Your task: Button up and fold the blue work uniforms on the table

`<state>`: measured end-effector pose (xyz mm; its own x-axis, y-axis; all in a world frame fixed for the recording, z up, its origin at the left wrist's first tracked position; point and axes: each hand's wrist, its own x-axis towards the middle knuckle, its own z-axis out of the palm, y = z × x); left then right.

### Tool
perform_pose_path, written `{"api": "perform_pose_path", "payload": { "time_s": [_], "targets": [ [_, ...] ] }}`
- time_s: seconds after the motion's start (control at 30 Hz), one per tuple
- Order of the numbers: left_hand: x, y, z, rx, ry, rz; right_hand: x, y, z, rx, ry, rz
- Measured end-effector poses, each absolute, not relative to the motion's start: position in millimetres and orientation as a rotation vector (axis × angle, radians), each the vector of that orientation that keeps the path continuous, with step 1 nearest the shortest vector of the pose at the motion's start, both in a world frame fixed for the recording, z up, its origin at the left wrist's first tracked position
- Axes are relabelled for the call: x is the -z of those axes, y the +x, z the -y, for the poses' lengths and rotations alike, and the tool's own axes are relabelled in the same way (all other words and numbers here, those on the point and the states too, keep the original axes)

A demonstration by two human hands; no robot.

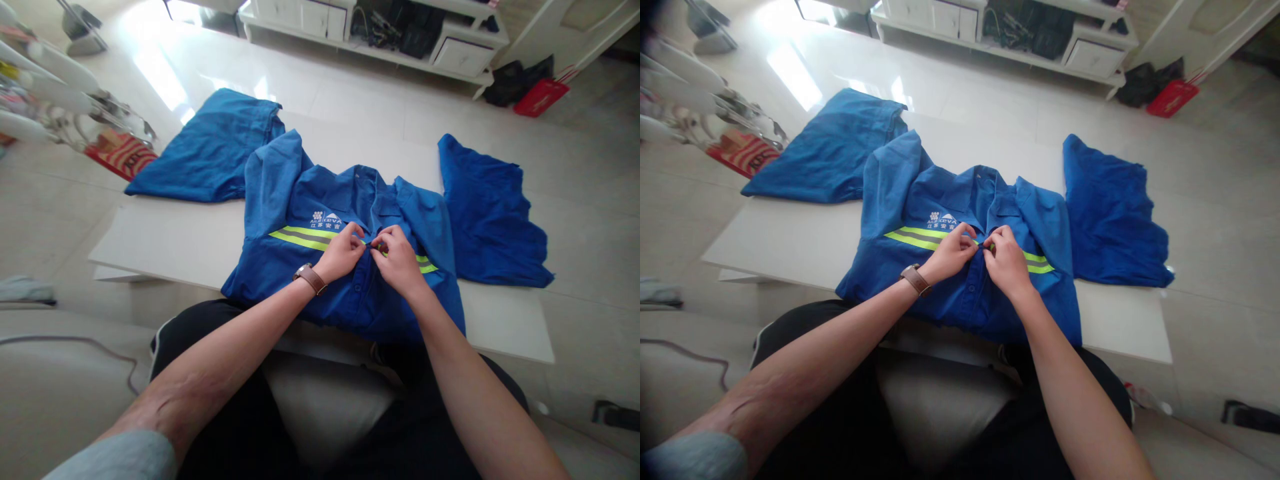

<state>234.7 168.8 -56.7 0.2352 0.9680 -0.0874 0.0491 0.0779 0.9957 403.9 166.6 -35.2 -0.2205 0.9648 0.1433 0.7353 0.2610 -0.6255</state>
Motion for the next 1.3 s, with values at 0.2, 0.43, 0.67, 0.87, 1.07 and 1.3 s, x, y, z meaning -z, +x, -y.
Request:
{"api": "perform_pose_path", "payload": {
  "time_s": [0.2, 0.43, 0.67, 0.87, 1.07, 1.3],
  "targets": [
    [58.3, 236.9, -170.2, -0.958, 1.284, -1.207, 33.1, 399.6, -163.2, -0.548, -1.557, 2.046],
    [60.8, 232.8, -171.4, -0.736, 1.329, -1.259, 30.2, 394.3, -159.0, -0.493, -1.592, 2.065],
    [69.6, 235.9, -170.6, -0.783, 1.218, -1.154, 27.9, 389.7, -157.5, -0.449, -1.587, 2.091],
    [68.1, 239.4, -167.9, -0.825, 1.057, -1.188, 28.0, 389.2, -158.8, -0.442, -1.568, 2.127],
    [65.1, 243.9, -166.4, -0.865, 0.909, -1.242, 27.0, 388.2, -158.2, -0.444, -1.572, 2.140],
    [63.9, 243.8, -166.0, -0.902, 0.883, -1.253, 24.1, 387.1, -154.1, -0.455, -1.560, 2.086]
  ]
}}
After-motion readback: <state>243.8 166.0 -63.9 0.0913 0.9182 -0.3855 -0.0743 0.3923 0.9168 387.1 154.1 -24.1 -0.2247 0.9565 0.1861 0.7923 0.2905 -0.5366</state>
